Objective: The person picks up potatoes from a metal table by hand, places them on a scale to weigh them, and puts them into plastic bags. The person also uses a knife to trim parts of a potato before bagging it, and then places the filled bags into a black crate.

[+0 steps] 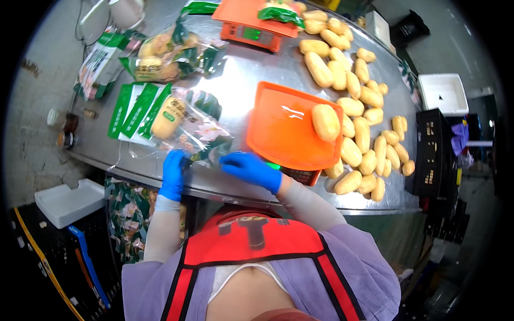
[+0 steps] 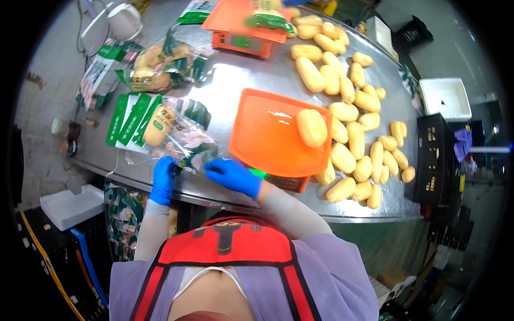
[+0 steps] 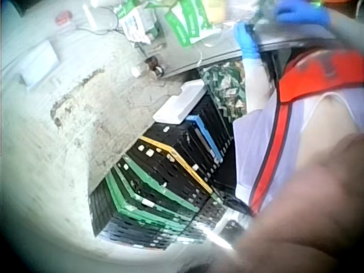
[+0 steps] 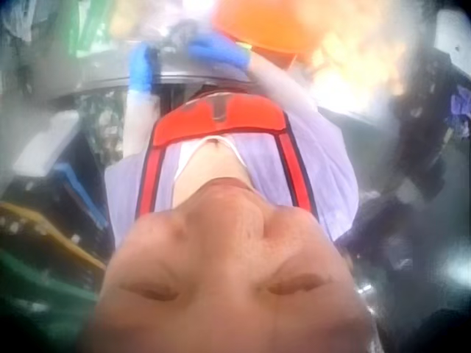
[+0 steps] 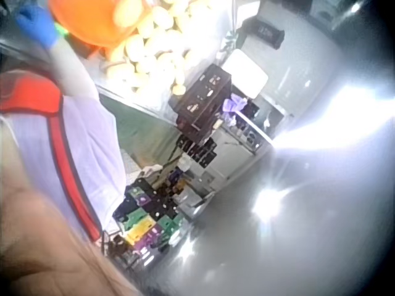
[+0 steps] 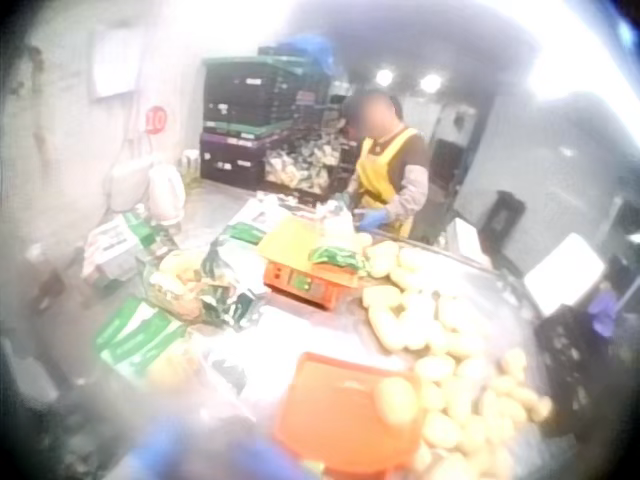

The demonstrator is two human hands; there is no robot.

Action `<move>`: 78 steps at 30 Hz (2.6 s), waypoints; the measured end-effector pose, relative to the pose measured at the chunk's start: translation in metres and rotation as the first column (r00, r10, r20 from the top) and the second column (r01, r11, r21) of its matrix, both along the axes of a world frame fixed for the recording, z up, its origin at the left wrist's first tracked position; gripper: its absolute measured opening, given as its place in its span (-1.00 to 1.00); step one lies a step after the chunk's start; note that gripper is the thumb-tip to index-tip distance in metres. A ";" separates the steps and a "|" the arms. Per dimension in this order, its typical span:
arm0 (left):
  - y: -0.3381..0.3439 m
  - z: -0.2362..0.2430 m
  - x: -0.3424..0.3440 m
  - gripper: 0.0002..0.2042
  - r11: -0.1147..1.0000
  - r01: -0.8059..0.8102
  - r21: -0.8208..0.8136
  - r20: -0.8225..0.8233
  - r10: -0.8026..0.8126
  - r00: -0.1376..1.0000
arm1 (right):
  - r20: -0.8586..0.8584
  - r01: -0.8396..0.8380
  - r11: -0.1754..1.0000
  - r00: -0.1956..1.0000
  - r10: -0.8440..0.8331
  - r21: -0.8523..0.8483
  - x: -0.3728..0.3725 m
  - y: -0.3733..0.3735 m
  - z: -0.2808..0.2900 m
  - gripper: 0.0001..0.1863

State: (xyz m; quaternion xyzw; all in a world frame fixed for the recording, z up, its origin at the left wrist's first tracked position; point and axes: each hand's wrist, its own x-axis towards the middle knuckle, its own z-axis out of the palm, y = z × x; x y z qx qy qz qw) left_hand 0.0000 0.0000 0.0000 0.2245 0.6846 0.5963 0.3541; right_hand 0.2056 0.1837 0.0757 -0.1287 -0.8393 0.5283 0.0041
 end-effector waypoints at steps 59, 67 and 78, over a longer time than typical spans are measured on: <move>0.104 -0.040 0.136 -0.27 0.963 0.268 0.023 -0.164 -0.261 0.951 | -0.242 0.672 0.614 0.569 -0.786 -0.414 0.181 0.124 -0.103 -0.54; 0.033 -0.007 0.133 -0.43 0.893 0.173 -0.415 -0.812 -0.449 0.372 | -0.463 0.963 0.268 0.228 -0.856 -0.023 0.304 0.158 -0.044 -0.69; 0.036 -0.003 0.142 -0.44 0.884 0.090 -0.458 -0.788 -0.451 0.419 | -0.246 0.709 0.126 0.397 -0.884 0.693 0.274 0.176 -0.071 -0.41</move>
